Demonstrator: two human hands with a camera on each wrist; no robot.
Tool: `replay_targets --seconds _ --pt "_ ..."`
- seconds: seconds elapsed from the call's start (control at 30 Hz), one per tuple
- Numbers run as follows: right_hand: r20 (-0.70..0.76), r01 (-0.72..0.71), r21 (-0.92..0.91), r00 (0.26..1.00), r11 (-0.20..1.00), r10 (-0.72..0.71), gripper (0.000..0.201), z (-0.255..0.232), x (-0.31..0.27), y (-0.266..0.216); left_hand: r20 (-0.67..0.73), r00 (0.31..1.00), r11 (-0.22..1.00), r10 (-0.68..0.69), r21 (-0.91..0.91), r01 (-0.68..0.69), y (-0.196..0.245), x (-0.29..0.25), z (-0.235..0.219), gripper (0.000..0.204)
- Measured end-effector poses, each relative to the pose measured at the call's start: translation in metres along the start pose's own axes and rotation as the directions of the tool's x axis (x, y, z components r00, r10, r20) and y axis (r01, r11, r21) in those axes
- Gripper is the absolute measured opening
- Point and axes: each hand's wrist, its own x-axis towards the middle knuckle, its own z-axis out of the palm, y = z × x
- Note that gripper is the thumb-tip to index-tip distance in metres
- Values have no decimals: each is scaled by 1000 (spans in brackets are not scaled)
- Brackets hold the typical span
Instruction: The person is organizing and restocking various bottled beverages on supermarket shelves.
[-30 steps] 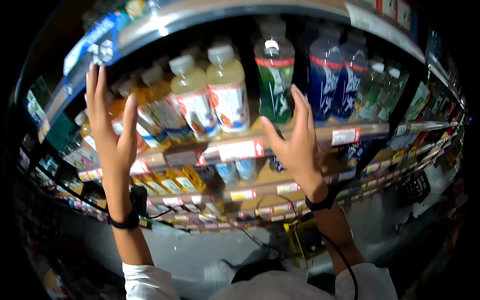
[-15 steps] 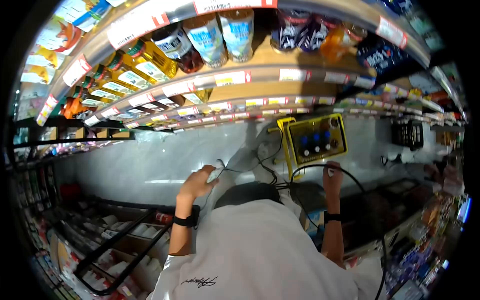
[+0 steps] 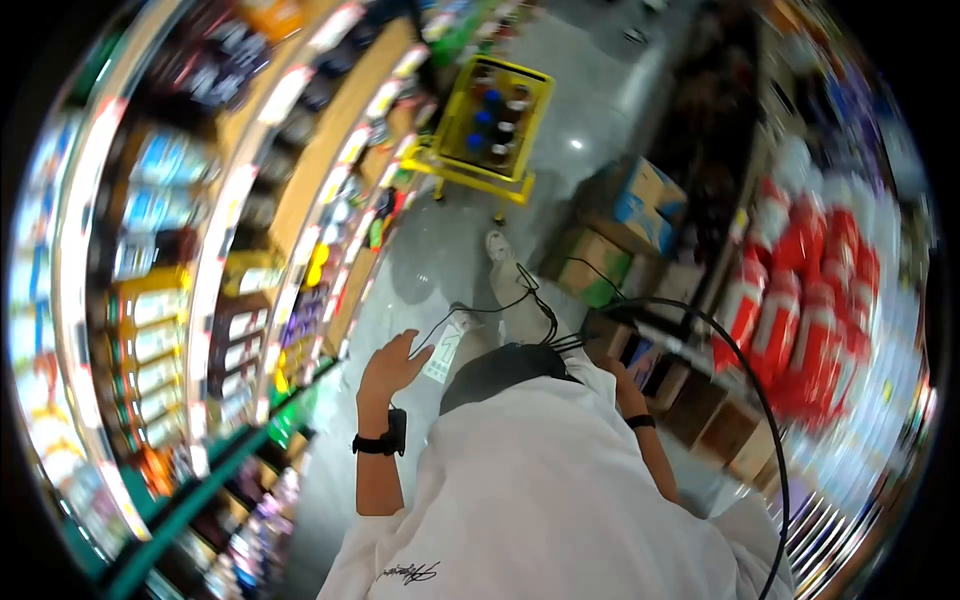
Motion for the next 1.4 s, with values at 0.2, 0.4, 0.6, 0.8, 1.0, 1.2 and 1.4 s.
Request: replay_targets --seconds 0.2,0.4,0.6,0.8,1.0,1.2,1.4 --pt "-139 -498 253 830 830 540 38 107 -110 92 272 940 920 205 274 -280 76 56 22 60" --pt "141 -403 907 569 125 810 33 159 -149 117 440 783 736 440 323 -595 197 137 56 62" --pt "160 -9 986 355 -168 921 29 183 -132 95 548 681 604 485 354 -714 361 161 60 57" --pt "379 160 883 310 -441 872 29 181 -92 41 682 523 420 511 333 -844 452 215 75 60" --pt "494 261 805 201 -532 846 33 168 -40 -22 856 352 305 379 244 -921 529 295 95 61" --pt "630 422 706 -6 -569 777 39 133 47 -124 917 163 185 365 100 -978 597 438 96 59" --pt "704 358 669 -25 -651 710 24 92 151 -228 921 257 110 292 235 -966 667 509 61 57"
